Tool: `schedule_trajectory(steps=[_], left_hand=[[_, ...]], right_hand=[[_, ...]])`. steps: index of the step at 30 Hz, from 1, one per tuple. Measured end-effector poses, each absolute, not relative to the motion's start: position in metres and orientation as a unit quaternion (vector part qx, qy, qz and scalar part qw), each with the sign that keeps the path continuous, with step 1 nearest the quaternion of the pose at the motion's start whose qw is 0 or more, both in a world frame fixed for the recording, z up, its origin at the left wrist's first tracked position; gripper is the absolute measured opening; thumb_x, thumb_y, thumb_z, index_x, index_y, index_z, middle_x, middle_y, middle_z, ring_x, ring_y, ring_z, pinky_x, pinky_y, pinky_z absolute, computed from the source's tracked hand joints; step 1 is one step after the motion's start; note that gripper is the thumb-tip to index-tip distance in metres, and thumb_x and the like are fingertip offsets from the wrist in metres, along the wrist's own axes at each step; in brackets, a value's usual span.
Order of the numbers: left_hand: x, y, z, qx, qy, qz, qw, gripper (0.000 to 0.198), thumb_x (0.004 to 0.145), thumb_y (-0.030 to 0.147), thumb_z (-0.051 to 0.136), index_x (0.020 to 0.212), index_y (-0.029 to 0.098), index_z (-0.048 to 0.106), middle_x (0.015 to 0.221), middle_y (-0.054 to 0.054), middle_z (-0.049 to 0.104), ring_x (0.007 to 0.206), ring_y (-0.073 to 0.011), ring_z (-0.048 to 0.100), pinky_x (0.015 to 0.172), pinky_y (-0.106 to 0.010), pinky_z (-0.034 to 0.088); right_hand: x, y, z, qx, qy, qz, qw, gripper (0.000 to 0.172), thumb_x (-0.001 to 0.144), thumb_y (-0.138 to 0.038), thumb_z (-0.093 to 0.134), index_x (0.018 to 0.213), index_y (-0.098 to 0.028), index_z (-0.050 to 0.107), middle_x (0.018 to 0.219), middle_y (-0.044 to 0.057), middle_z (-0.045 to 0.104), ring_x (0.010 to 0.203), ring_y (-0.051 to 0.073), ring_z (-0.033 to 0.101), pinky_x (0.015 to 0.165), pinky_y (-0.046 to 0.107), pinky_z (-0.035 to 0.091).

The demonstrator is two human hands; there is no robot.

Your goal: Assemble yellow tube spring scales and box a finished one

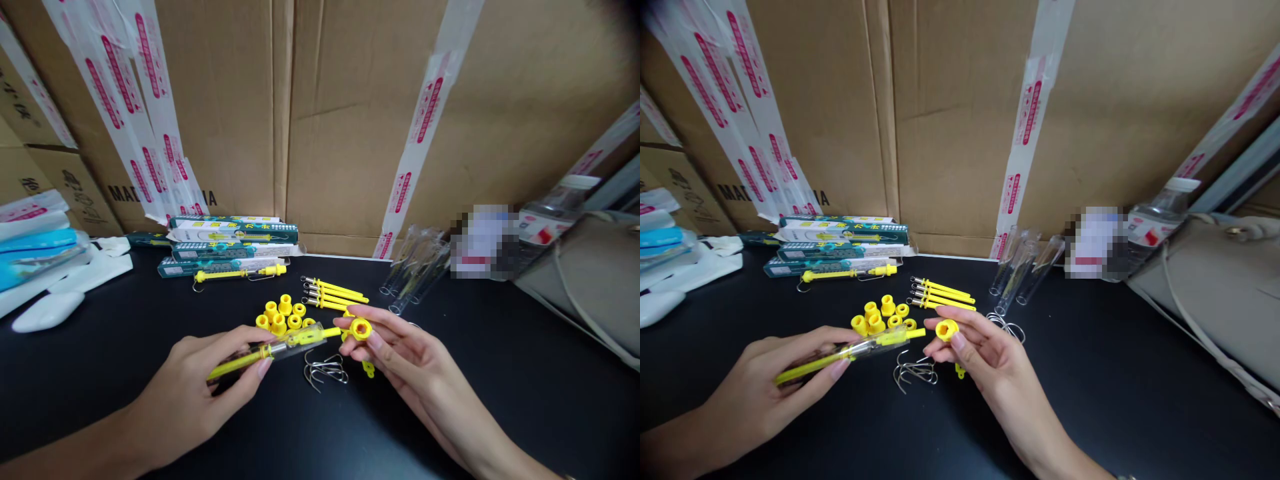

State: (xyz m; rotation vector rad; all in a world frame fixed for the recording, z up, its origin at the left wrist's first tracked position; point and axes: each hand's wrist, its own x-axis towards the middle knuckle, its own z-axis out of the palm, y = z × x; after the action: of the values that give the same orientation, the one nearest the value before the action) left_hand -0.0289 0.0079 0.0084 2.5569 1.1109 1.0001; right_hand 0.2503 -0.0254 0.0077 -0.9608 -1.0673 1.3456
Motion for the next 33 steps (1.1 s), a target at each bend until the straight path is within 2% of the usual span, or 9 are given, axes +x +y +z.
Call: schedule_trajectory(steps=[3,11,16,21,23,26,28,31,33], left_hand=[[-0.029,0.007,0.01,0.859,0.374,0.338,0.089,0.019,0.099,0.028,0.06,0.115,0.033,0.068,0.075,0.009,0.077,0.045,-0.0105,0.063,0.051,-0.021,0.049],[-0.029,0.007,0.008,0.856,0.379,0.338,0.091,0.02,0.1,0.031,0.059,0.117,0.033,0.068,0.077,0.009,0.077,0.049,-0.0106,0.065,0.048,-0.021,0.046],[-0.028,0.006,0.013,0.842,0.386,0.355,0.123,0.02,0.102,0.032,0.056,0.119,0.033,0.066,0.073,0.01,0.072,0.053,-0.0094,0.064,0.051,-0.019,0.045],[-0.028,0.005,0.017,0.812,0.41,0.382,0.161,0.021,0.104,0.035,0.051,0.116,0.027,0.067,0.069,0.006,0.067,0.056,-0.011,0.06,0.057,-0.021,0.047],[-0.027,0.005,0.017,0.795,0.426,0.391,0.183,0.022,0.104,0.037,0.052,0.115,0.027,0.068,0.067,0.006,0.064,0.054,-0.0108,0.057,0.054,-0.02,0.046],[-0.025,0.006,0.016,0.755,0.449,0.412,0.243,0.026,0.104,0.044,0.053,0.116,0.027,0.068,0.067,0.006,0.062,0.049,-0.0096,0.05,0.043,-0.02,0.035],[-0.025,0.007,0.016,0.722,0.463,0.427,0.286,0.03,0.103,0.049,0.053,0.116,0.026,0.068,0.067,0.005,0.061,0.045,-0.0086,0.043,0.039,-0.02,0.029],[-0.025,0.011,0.017,0.689,0.478,0.435,0.327,0.036,0.102,0.054,0.054,0.117,0.024,0.067,0.068,0.005,0.062,0.042,-0.0071,0.035,0.041,-0.02,0.031],[-0.026,0.014,0.018,0.679,0.479,0.431,0.352,0.04,0.101,0.057,0.054,0.119,0.023,0.066,0.069,0.005,0.062,0.042,-0.0061,0.034,0.041,-0.02,0.032]], right_hand=[[0.249,-0.026,0.009,-0.396,-0.438,0.585,0.557,0.023,0.09,-0.036,0.081,0.111,-0.027,0.083,0.098,0.006,0.082,0.086,0.017,0.077,0.085,0.027,0.062],[0.25,-0.026,0.01,-0.409,-0.429,0.586,0.552,0.027,0.087,-0.038,0.084,0.113,-0.029,0.083,0.099,0.005,0.081,0.088,0.016,0.075,0.086,0.025,0.061],[0.255,-0.021,0.005,-0.487,-0.483,0.458,0.566,0.036,0.083,-0.044,0.085,0.115,-0.028,0.077,0.096,0.004,0.076,0.085,0.018,0.072,0.078,0.027,0.061],[0.258,-0.019,-0.001,-0.513,-0.632,0.266,0.516,0.013,0.094,-0.035,0.073,0.104,-0.027,0.072,0.103,0.006,0.071,0.087,0.021,0.068,0.08,0.032,0.059],[0.257,-0.019,-0.001,-0.506,-0.64,0.248,0.522,0.007,0.094,-0.032,0.071,0.092,-0.026,0.067,0.102,0.006,0.069,0.088,0.021,0.069,0.081,0.033,0.06],[0.255,-0.02,0.0,-0.511,-0.624,0.255,0.533,0.018,0.092,-0.035,0.073,0.083,-0.026,0.061,0.098,0.006,0.07,0.085,0.022,0.072,0.077,0.032,0.062],[0.256,-0.02,0.001,-0.52,-0.622,0.251,0.528,0.015,0.092,-0.04,0.073,0.094,-0.026,0.068,0.102,0.008,0.073,0.087,0.024,0.073,0.076,0.033,0.063],[0.26,-0.018,0.002,-0.524,-0.635,0.234,0.516,0.032,0.095,-0.042,0.071,0.123,-0.027,0.072,0.116,0.01,0.075,0.1,0.027,0.073,0.086,0.037,0.062],[0.262,-0.016,0.003,-0.516,-0.656,0.235,0.498,0.032,0.098,-0.041,0.068,0.127,-0.029,0.071,0.12,0.01,0.074,0.106,0.027,0.071,0.091,0.038,0.061]])
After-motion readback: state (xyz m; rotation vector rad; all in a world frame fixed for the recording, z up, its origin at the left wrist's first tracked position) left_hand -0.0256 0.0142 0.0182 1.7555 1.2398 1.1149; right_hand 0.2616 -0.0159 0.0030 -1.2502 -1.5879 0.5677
